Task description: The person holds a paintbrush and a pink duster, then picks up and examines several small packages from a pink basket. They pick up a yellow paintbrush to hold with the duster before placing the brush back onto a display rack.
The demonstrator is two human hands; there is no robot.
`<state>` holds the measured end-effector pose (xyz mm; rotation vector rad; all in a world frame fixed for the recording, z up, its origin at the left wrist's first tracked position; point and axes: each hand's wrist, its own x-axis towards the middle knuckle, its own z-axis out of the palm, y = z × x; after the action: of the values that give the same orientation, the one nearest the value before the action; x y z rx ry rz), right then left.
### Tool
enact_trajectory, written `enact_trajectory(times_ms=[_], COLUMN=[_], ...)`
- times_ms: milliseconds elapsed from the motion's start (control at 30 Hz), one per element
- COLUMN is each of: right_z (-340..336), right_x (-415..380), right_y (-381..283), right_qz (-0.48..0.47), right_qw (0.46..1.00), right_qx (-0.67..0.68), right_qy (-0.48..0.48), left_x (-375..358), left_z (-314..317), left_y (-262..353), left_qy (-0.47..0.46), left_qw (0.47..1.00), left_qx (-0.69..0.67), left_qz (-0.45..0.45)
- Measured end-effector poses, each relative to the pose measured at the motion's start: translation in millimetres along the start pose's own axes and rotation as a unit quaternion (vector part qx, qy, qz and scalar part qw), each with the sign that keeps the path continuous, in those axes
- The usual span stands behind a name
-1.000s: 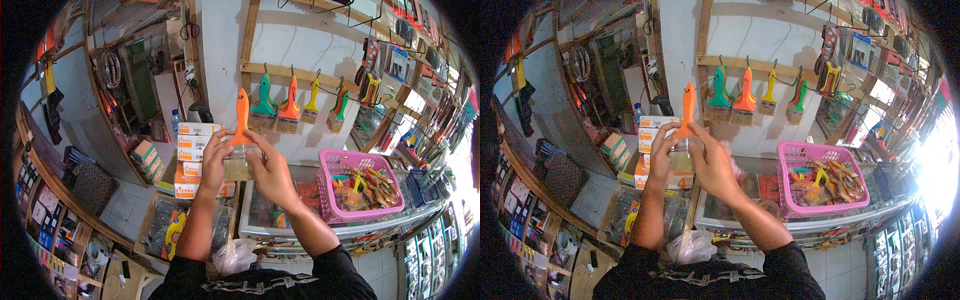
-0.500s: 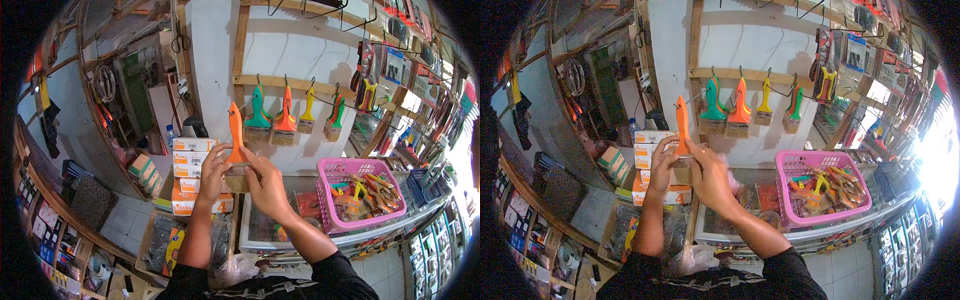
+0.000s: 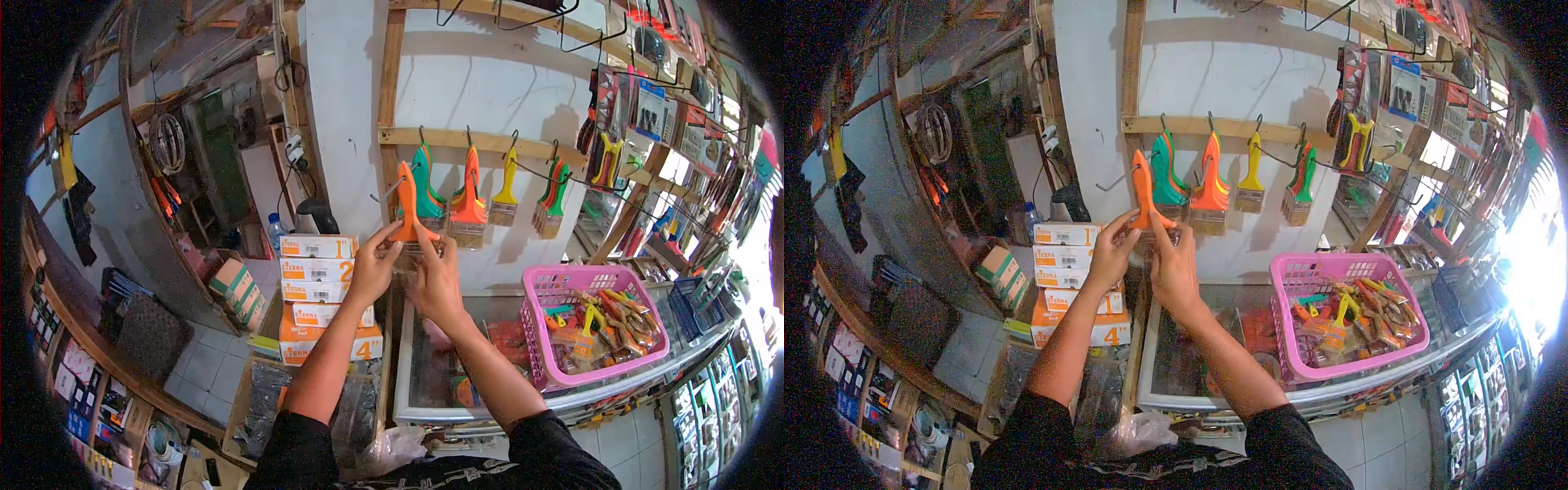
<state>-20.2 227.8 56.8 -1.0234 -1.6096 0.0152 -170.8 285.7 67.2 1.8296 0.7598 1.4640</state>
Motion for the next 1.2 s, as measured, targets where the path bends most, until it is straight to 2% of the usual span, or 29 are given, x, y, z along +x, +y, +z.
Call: enact_trajectory(times_ms=[167, 267, 467, 533, 733, 800, 867, 900, 1000, 1033, 1133, 1200], right_z=[19.0, 24.5, 38.8, 39.7, 35.6, 32.4, 28.0, 22.4, -4.3, -15.5, -63.2, -90.6], right_x=[13.4, 17.5, 29.0, 29.8, 29.3, 24.5, 17.3, 14.2, 0.5, -5.2, -23.6, -42.4], right_y=[22.2, 24.7, 34.5, 36.4, 41.2, 43.1, 45.2, 42.5, 31.1, 23.4, -2.7, -3.0], right_qz=[-0.025, -0.021, 0.017, 0.016, 0.024, 0.015, -0.001, -0.043, 0.016, -0.022, 0.095, 0.068], right_qw=[0.992, 0.990, 0.989, 0.988, 0.985, 0.989, 0.995, 0.994, 0.993, 0.993, 0.984, 0.983], right_qx=[-0.115, -0.127, -0.142, -0.147, -0.169, -0.147, -0.098, -0.101, -0.072, -0.088, -0.036, -0.044], right_qy=[0.046, 0.053, 0.042, 0.037, -0.002, -0.007, -0.002, 0.018, -0.087, -0.079, -0.149, -0.164], left_x=[26.8, 38.8, 49.8, 49.9, 41.6, 39.4, 26.9, 20.6, 2.2, -7.0, -27.9, -40.7], left_z=[13.4, 17.8, 29.9, 29.5, 19.8, 17.2, 20.3, 24.2, 37.7, 44.7, 65.2, 82.0], left_y=[-17.4, -31.7, -50.7, -52.3, -46.9, -55.1, -35.7, -26.5, -9.2, 5.5, 27.4, 41.6], left_qy=[0.048, 0.061, 0.086, 0.085, 0.015, 0.013, 0.019, 0.033, 0.047, 0.048, 0.025, -0.012], left_qw=[0.987, 0.970, 0.976, 0.971, 0.961, 0.948, 0.942, 0.934, 0.926, 0.927, 0.937, 0.952], left_qx=[0.123, 0.198, 0.158, 0.189, 0.262, 0.302, 0.312, 0.331, 0.347, 0.350, 0.319, 0.266], left_qz=[0.089, 0.127, 0.123, 0.119, 0.091, 0.105, 0.121, 0.128, 0.138, 0.127, 0.142, 0.153])
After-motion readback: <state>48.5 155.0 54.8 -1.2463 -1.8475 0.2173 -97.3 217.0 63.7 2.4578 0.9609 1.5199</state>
